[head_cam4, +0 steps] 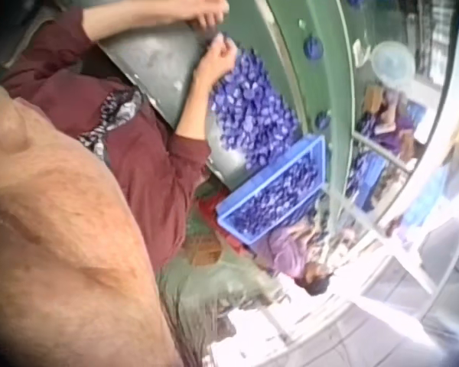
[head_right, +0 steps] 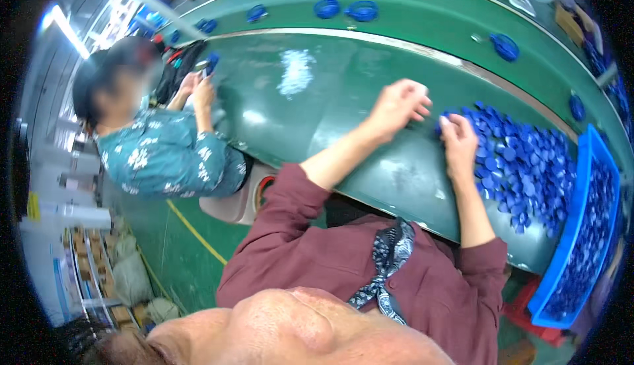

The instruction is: Assembling small blue plastic fans by hand on a production line.

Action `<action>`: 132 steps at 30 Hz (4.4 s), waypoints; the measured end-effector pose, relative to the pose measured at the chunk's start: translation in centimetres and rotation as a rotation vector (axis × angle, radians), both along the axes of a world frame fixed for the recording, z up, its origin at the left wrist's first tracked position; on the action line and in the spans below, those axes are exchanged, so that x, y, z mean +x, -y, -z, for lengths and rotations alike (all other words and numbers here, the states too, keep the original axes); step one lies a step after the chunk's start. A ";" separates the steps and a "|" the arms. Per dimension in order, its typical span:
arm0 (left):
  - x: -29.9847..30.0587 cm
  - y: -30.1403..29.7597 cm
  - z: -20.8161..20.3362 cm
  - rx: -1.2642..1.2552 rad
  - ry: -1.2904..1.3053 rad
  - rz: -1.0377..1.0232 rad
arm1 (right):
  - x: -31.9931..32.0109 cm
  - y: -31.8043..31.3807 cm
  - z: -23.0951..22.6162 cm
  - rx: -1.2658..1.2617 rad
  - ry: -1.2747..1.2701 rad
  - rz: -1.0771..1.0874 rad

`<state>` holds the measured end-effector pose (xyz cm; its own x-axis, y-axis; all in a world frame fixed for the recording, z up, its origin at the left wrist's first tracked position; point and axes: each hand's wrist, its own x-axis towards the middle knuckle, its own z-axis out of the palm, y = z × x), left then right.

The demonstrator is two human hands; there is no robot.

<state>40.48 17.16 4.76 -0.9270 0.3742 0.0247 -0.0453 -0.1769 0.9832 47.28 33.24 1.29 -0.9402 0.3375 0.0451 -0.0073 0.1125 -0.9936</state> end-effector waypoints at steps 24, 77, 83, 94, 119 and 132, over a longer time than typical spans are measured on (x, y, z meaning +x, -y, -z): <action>-34.0 4.8 1.5 -1.558 -0.440 -0.371 | 1.5 0.9 2.0 -0.026 -0.081 -0.067; 0.5 -0.2 2.9 0.164 0.270 0.216 | 1.5 1.6 -4.6 1.137 -0.309 -0.058; 1.4 -0.9 2.9 0.178 0.170 0.170 | 1.3 1.5 -3.8 1.094 -0.321 -0.049; 1.3 -0.5 2.9 -0.088 -0.148 0.135 | 0.4 -1.7 -1.2 0.386 0.036 -0.259; -2.6 4.5 1.5 -1.009 -0.939 -0.330 | 6.0 -10.9 -4.6 1.456 0.281 0.236; -3.6 4.1 2.7 -0.433 -0.132 -0.128 | 5.7 -9.7 -5.2 1.360 0.169 0.212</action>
<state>36.87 13.03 2.01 -0.9658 0.2590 0.0122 0.0806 0.2553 0.9635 53.02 42.95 6.48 -0.9041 0.2561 0.3420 0.2396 0.9666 -0.0906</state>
